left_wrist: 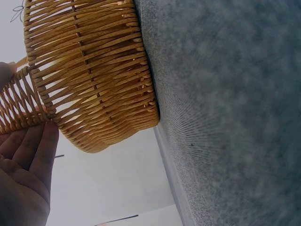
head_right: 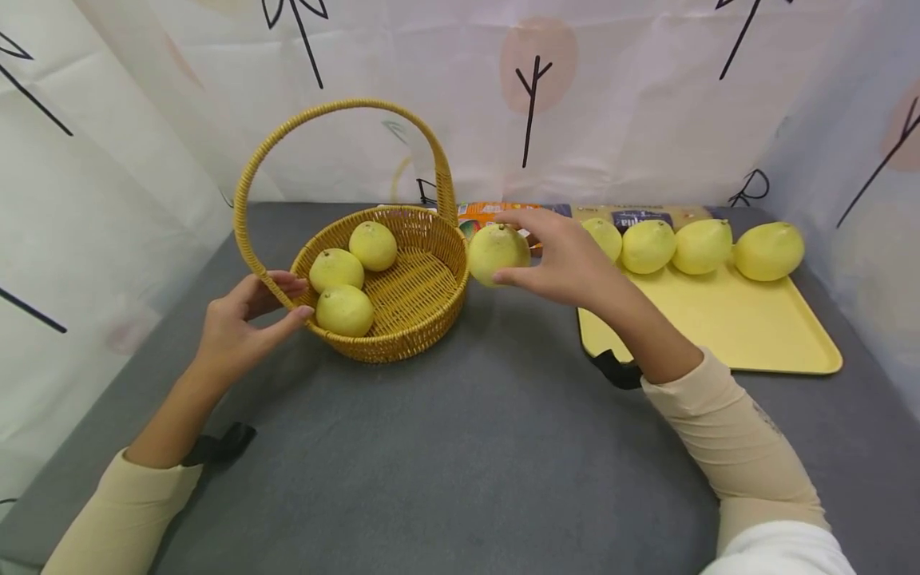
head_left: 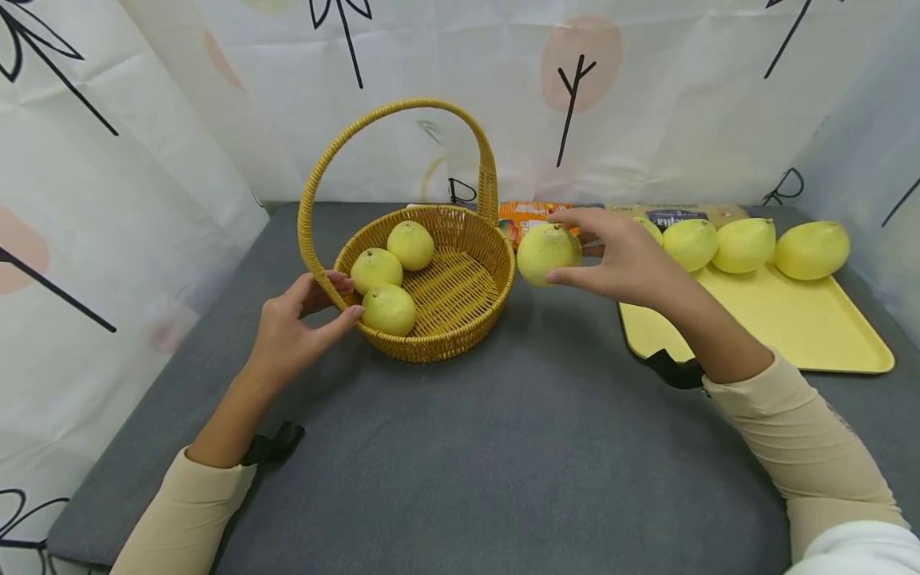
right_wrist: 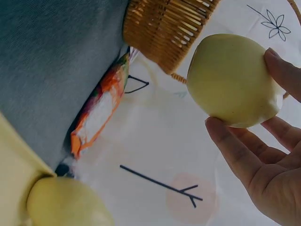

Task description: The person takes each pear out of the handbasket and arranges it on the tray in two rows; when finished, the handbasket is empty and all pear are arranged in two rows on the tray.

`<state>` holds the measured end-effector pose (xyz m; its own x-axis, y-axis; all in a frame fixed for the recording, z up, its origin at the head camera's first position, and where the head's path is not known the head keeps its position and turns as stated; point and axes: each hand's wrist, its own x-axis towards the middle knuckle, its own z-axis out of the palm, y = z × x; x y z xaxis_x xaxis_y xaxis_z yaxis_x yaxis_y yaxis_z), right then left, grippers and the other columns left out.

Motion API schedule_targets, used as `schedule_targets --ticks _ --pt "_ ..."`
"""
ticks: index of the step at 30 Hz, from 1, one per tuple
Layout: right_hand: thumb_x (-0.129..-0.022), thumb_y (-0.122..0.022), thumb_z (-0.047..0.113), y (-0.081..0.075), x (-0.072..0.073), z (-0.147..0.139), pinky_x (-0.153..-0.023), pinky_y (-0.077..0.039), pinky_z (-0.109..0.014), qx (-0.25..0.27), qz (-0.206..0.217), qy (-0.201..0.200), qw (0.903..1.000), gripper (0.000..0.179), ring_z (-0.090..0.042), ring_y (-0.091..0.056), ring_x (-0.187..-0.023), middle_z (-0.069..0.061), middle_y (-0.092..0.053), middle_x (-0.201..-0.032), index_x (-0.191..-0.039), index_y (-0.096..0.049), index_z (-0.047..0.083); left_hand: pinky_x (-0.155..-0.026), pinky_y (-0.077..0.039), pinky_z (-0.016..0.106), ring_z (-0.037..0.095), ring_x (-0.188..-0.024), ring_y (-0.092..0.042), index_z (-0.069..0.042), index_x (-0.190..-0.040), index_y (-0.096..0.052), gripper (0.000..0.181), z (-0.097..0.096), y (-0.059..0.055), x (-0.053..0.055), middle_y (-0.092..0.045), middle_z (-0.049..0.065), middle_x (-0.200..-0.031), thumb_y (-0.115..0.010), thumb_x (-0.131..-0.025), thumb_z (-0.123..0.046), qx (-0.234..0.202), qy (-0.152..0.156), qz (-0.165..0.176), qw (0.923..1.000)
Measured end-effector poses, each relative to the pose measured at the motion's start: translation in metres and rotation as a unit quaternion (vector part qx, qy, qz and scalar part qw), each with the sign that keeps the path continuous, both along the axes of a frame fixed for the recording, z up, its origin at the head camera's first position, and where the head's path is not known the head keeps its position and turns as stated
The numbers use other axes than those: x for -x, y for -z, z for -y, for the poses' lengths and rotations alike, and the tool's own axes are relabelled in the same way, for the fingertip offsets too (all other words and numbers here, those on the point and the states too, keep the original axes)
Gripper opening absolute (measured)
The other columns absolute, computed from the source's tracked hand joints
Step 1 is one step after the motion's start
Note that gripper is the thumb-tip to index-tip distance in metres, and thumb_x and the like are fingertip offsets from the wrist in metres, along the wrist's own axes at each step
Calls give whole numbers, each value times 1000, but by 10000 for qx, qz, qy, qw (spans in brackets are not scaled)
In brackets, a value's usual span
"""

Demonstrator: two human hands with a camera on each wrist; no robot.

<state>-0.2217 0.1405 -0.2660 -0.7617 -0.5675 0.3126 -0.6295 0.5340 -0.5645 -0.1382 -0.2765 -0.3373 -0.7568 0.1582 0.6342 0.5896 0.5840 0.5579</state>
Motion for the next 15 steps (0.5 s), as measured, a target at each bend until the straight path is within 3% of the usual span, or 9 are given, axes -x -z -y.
schedule_targets --ticks 12,15 --pt "-82 -86 19 -3 -2 -41 -92 -52 -56 -256 278 516 9980 66 -40 -61 -112 -15 -54 -139 -139 -57 7 -87 -55 19 28 -99 -70 0 -120 -64 48 0 0 0 -72 7 -112 -85 -77 4 31 -31 52 10000" --pt "-82 -86 21 -3 1 -52 -91 -51 -57 -327 397 652 9965 69 -42 -60 -113 -15 -53 -141 -142 -55 8 -87 -55 18 26 -99 -70 -1 -121 -64 50 0 -1 0 -72 9 -112 -85 -76 5 58 -69 24 10000"
